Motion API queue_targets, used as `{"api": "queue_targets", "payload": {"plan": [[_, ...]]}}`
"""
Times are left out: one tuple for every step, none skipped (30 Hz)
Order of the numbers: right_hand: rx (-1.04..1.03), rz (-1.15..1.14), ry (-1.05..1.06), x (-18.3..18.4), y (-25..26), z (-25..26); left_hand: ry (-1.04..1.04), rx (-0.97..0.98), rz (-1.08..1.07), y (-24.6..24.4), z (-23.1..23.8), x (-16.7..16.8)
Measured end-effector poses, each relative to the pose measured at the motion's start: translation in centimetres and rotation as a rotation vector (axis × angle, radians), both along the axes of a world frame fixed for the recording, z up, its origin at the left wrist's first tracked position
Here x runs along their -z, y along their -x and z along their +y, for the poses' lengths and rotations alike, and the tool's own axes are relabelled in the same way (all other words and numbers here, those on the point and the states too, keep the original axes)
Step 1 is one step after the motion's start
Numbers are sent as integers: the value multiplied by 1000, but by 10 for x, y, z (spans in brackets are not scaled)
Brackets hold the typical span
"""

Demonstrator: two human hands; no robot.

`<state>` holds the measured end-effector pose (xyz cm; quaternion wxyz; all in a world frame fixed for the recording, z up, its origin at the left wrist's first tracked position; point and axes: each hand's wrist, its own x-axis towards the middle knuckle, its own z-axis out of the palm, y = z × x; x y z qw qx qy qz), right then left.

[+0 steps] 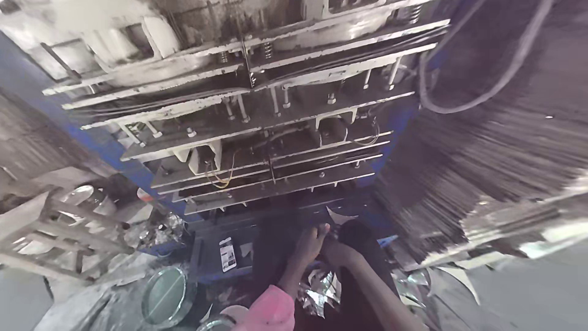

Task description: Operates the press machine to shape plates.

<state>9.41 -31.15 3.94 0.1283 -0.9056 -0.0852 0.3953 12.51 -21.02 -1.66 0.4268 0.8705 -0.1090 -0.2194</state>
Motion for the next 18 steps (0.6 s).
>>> {"api": "queue_targets", "payload": {"plan": [[-37, 1, -25, 0, -2, 0, -14, 1, 9, 0, 0, -1], [-50, 3, -46, 1, -4, 0, -11, 5, 6, 0, 1, -2], [-55, 4, -45, 3, -5, 1, -1, 12, -3, -1, 1, -2], [-52, 28, -26, 3, -7, 1, 21, 19, -17, -1, 2, -2], [-64, 67, 22, 3, -9, 1, 47, 31, -32, -1, 3, -2], [-80, 92, 60, 3, -11, 1, 73, 41, -45, -1, 5, -3], [-88, 80, 73, 3, -11, 0, 96, 47, -71, -2, 7, -3], [-84, 31, 59, 3, -10, -1, 107, 45, -99, -2, 11, -4], [-59, -38, 20, 4, -7, -2, 107, 29, -128, -3, 18, -3], [13, -88, -35, 3, -7, -3, 111, -12, -171, -6, 24, -1], [87, -136, -97, 2, -9, -5, 103, -81, -200, -8, 32, 0], [158, -179, -160, 1, -13, -8, 86, -168, -204, -10, 41, -1], [216, -248, -212, 3, -19, -12, 73, -264, -181, -11, 48, -3], [265, -361, -280, 10, -29, -18, 72, -354, -137, -12, 56, -6], [282, -479, -321, 18, -45, -27, 68, -430, -103, -14, 63, -7], [262, -519, -296, 15, -63, -33, 78, -486, -91, -14, 71, -6], [235, -532, -253, 11, -82, -37, 93, -528, -107, -14, 77, -4], [255, -773, -297, 35, -101, -39, 104, -546, -120, -13, 83, -1]]}}
